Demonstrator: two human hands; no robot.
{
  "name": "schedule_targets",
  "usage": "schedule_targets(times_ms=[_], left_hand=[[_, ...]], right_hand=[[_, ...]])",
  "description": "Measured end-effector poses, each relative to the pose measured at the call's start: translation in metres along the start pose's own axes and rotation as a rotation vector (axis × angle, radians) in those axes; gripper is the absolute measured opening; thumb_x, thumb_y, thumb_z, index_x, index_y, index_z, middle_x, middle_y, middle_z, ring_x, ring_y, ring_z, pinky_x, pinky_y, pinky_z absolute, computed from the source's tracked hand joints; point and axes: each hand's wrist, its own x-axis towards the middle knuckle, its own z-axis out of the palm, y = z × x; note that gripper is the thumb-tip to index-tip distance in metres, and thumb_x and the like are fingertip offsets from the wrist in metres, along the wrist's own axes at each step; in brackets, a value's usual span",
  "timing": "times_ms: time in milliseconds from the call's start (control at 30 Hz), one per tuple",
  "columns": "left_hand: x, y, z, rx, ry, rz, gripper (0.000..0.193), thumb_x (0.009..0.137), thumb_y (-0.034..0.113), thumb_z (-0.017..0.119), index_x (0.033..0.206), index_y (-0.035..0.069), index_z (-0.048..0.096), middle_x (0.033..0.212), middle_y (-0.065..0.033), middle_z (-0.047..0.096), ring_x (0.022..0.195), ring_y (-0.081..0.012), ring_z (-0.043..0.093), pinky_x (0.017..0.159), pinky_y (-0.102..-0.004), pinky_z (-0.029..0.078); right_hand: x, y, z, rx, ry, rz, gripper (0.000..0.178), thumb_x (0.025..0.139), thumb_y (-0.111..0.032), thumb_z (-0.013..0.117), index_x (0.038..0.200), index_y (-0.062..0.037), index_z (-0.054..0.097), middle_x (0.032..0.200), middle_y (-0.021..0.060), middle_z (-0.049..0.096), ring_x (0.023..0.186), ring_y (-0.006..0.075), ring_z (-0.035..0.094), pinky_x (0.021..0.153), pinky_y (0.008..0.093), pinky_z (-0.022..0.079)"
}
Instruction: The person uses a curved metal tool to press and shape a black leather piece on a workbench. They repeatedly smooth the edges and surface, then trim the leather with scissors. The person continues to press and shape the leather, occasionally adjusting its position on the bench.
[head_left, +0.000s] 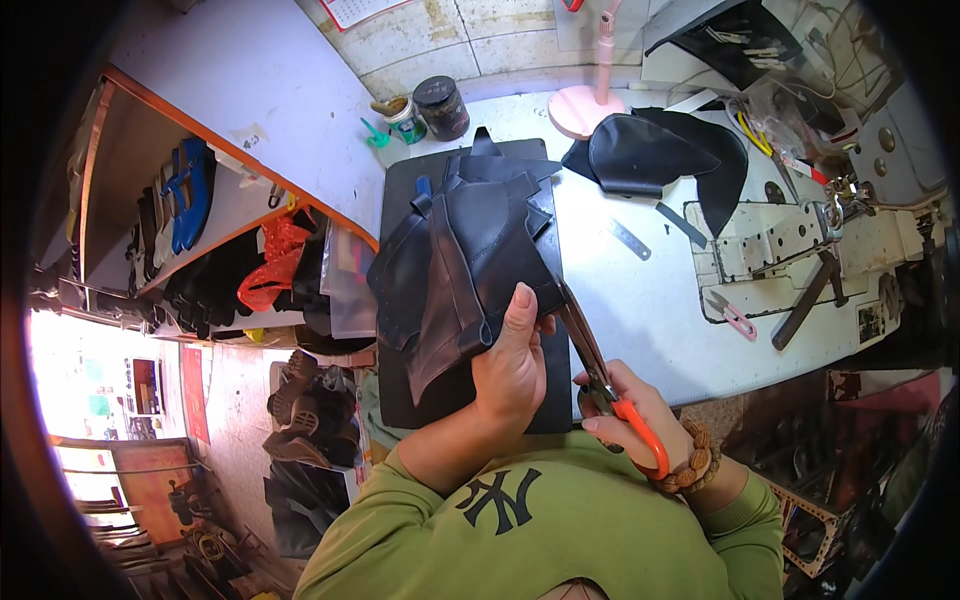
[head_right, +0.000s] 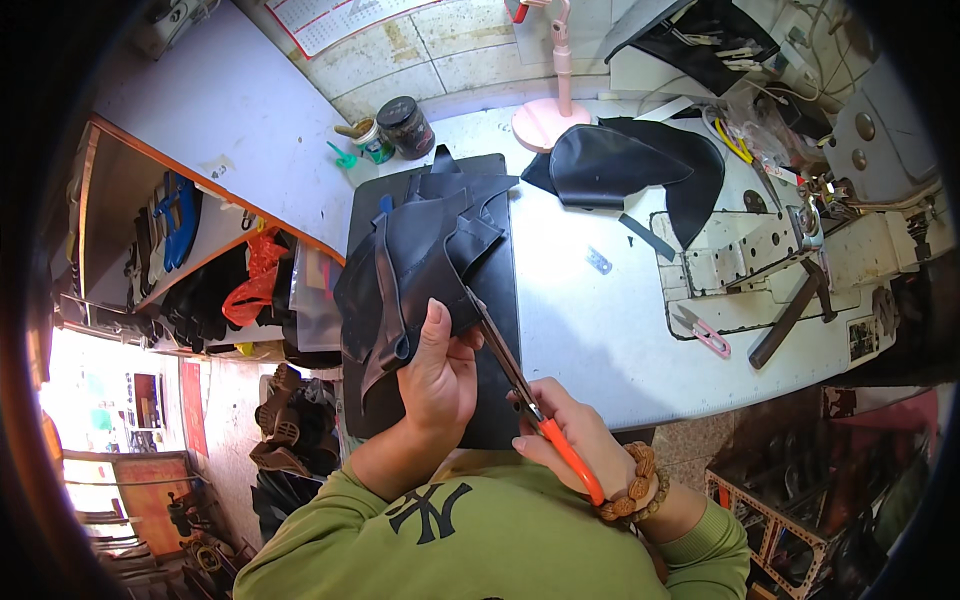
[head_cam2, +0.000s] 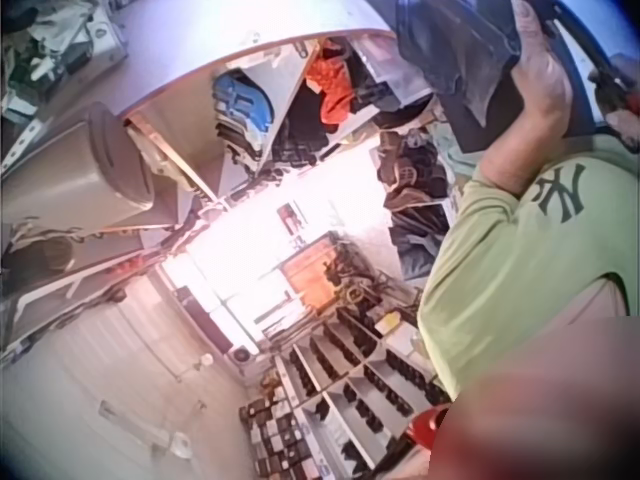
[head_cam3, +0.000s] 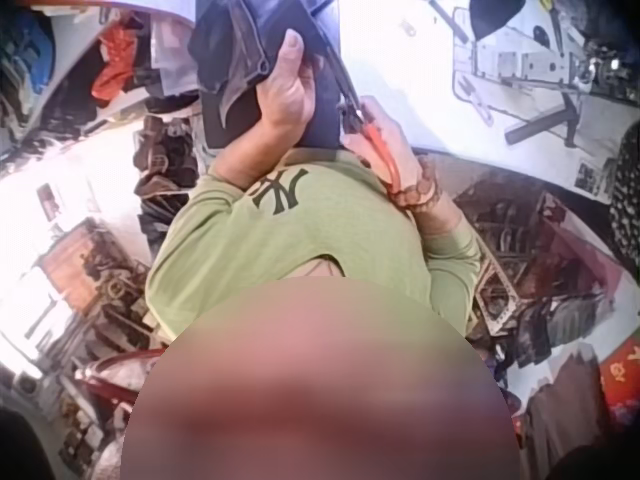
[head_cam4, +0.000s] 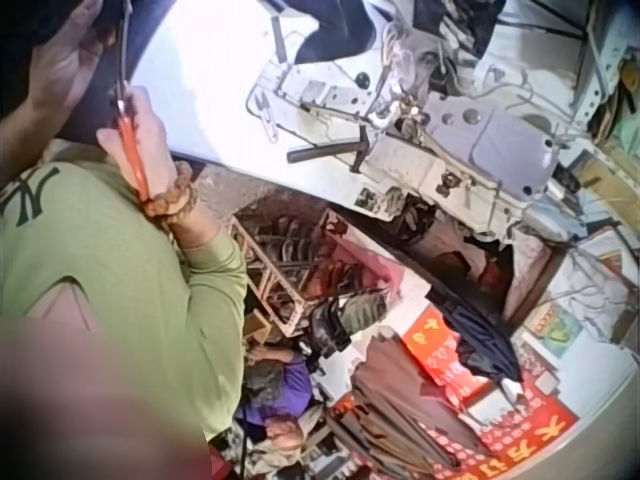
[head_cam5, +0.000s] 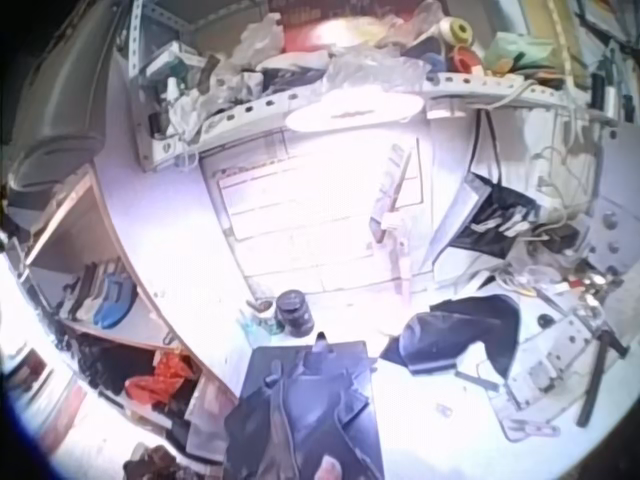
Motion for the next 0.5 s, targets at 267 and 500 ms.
schedule_targets(times_ms=[267, 500], left_hand=[[-0.002, 0.006, 0.009, -0.034, 0.000, 0.022, 0.017, 0.096, 0.021, 0.064, 0.109, 0.011, 0.063, 0.096, 0.0008, 0.065, 0.081, -0.0098, 0.058, 0.072, -0.0253, 0.045], [-0.003, 0.005, 0.008, -0.011, 0.006, 0.013, 0.017, 0.098, 0.024, 0.062, 0.106, 0.009, 0.065, 0.092, -0.0022, 0.067, 0.080, -0.0119, 0.059, 0.072, -0.0260, 0.046]], right_hand=[[0.001, -0.001, 0.001, 0.060, -0.024, -0.005, 0.041, 0.086, -0.005, 0.065, 0.124, -0.0025, 0.049, 0.087, 0.0041, 0.056, 0.078, 0.0102, 0.052, 0.073, 0.0257, 0.044], [0.001, 0.001, 0.000, 0.010, -0.012, -0.013, 0.040, 0.086, -0.006, 0.066, 0.122, -0.0020, 0.049, 0.085, 0.0048, 0.057, 0.076, 0.0110, 0.052, 0.071, 0.0262, 0.044]])
